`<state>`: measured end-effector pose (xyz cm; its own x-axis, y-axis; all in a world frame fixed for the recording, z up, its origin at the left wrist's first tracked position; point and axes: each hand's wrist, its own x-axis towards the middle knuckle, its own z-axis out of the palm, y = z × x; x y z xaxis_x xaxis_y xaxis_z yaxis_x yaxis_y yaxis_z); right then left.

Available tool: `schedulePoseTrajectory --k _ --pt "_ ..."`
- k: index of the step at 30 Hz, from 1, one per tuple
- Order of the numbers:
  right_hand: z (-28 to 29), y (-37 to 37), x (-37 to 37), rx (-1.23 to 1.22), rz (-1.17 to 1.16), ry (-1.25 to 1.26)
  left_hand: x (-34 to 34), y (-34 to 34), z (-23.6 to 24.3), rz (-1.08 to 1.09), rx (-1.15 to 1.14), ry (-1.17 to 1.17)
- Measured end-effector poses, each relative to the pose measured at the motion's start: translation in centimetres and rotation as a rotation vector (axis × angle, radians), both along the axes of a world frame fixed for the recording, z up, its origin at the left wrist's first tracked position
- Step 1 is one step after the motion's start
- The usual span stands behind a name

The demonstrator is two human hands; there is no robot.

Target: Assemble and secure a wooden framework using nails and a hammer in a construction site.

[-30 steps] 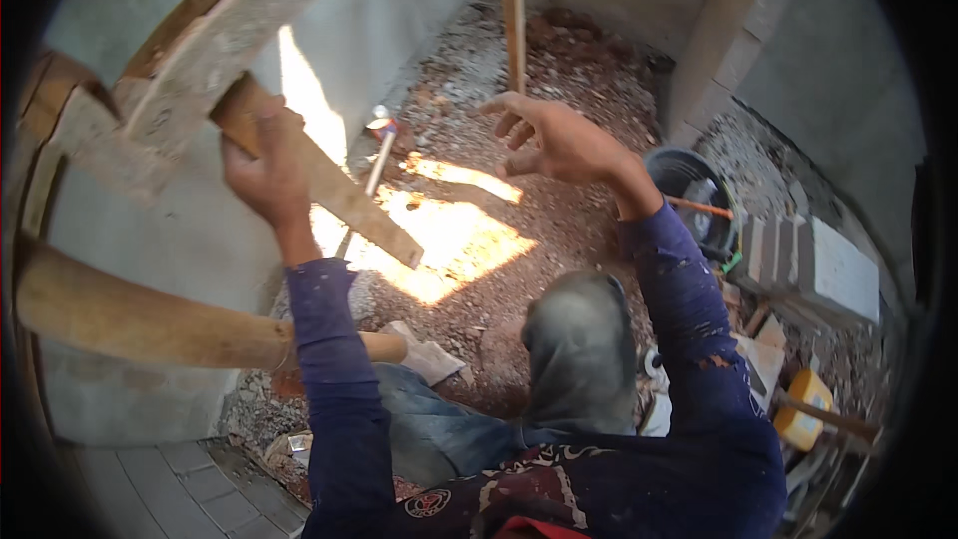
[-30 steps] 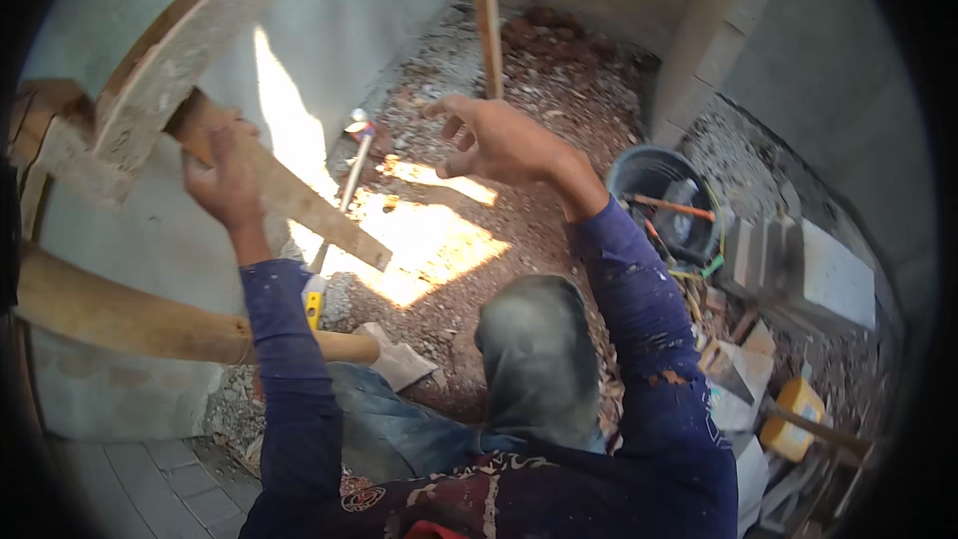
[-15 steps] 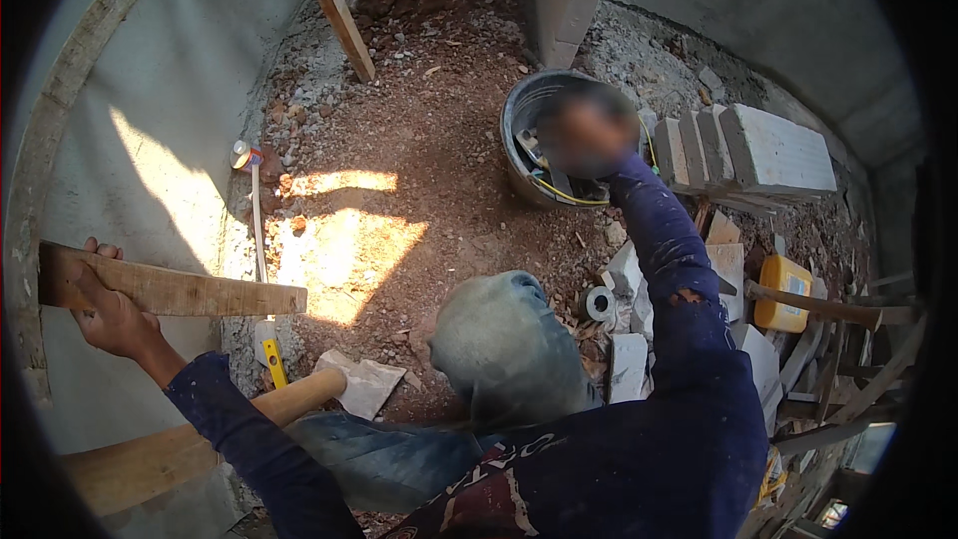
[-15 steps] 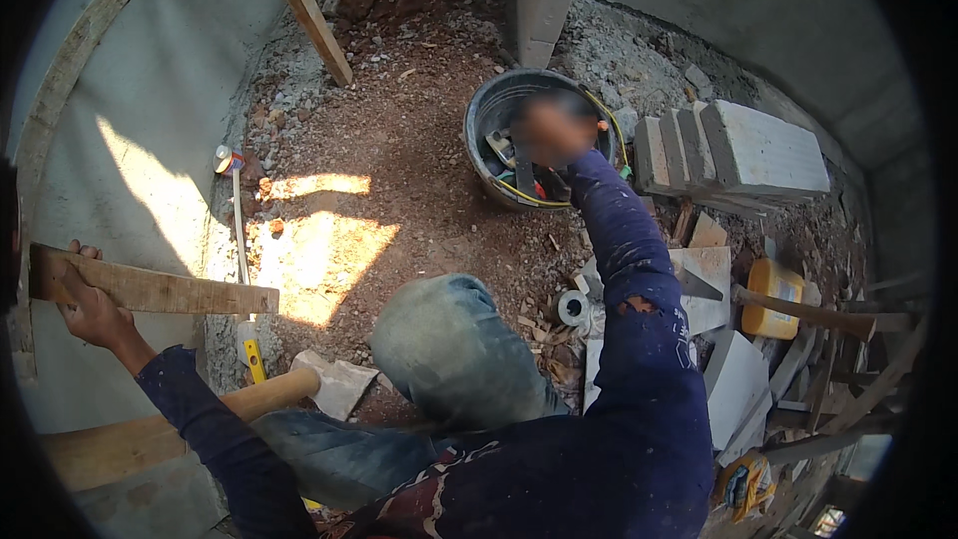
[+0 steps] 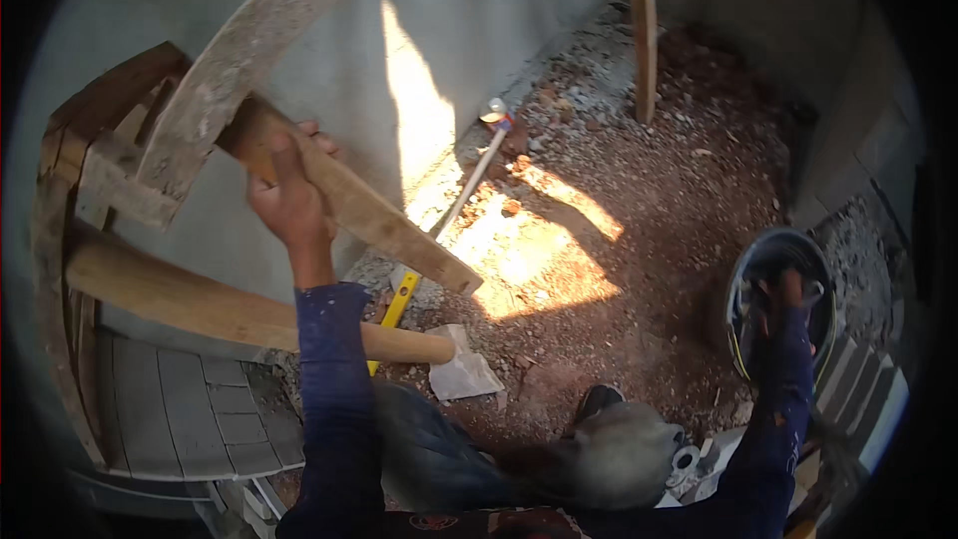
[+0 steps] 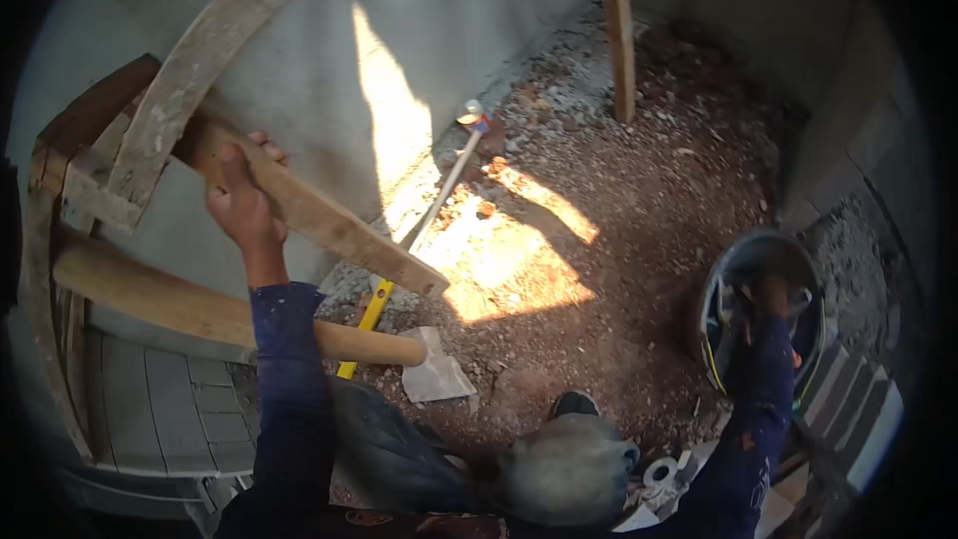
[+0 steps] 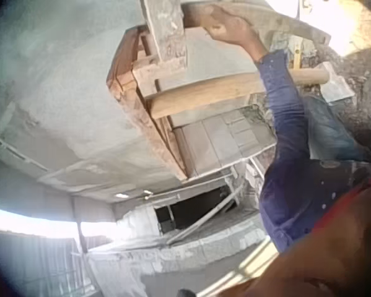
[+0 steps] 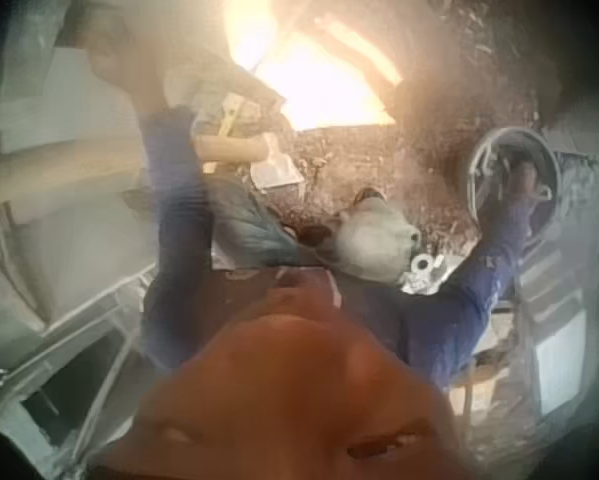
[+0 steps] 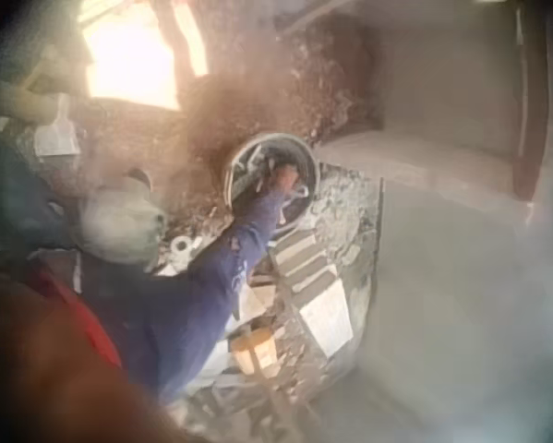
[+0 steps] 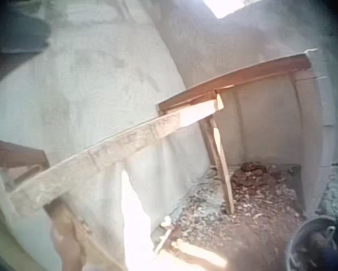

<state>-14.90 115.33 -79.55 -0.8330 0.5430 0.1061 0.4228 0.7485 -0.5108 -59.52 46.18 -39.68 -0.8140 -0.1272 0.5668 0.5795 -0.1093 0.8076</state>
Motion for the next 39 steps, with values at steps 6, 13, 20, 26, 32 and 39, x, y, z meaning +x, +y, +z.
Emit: schedulePoseTrajectory --k 6,13,20,26,32,39 --pt "2.9 -10.0 -9.9 0.265 -0.073 -0.521 1.8 -1.8 3.4 0.02 -0.098 0.143" --pt "11.7 -13.8 -12.1 0.439 -0.183 -0.534 -0.4 -2.1 3.3 -0.014 -0.044 0.159" --pt "21.7 -14.8 -13.5 0.748 -0.152 -0.192 0.4 -0.5 3.2 -0.068 -0.05 0.139" --pt "38.6 -35.3 -20.5 -0.32 0.197 0.923 0.0 -0.8 1.3 -0.047 -0.005 0.261" --pt "48.0 -51.0 -28.3 -0.252 0.634 1.356 -2.9 -2.4 0.0 0.107 -0.093 0.231" --pt "51.0 -57.0 -34.3 -0.07 0.776 1.495 -1.0 -0.7 2.0 0.087 0.048 0.173"
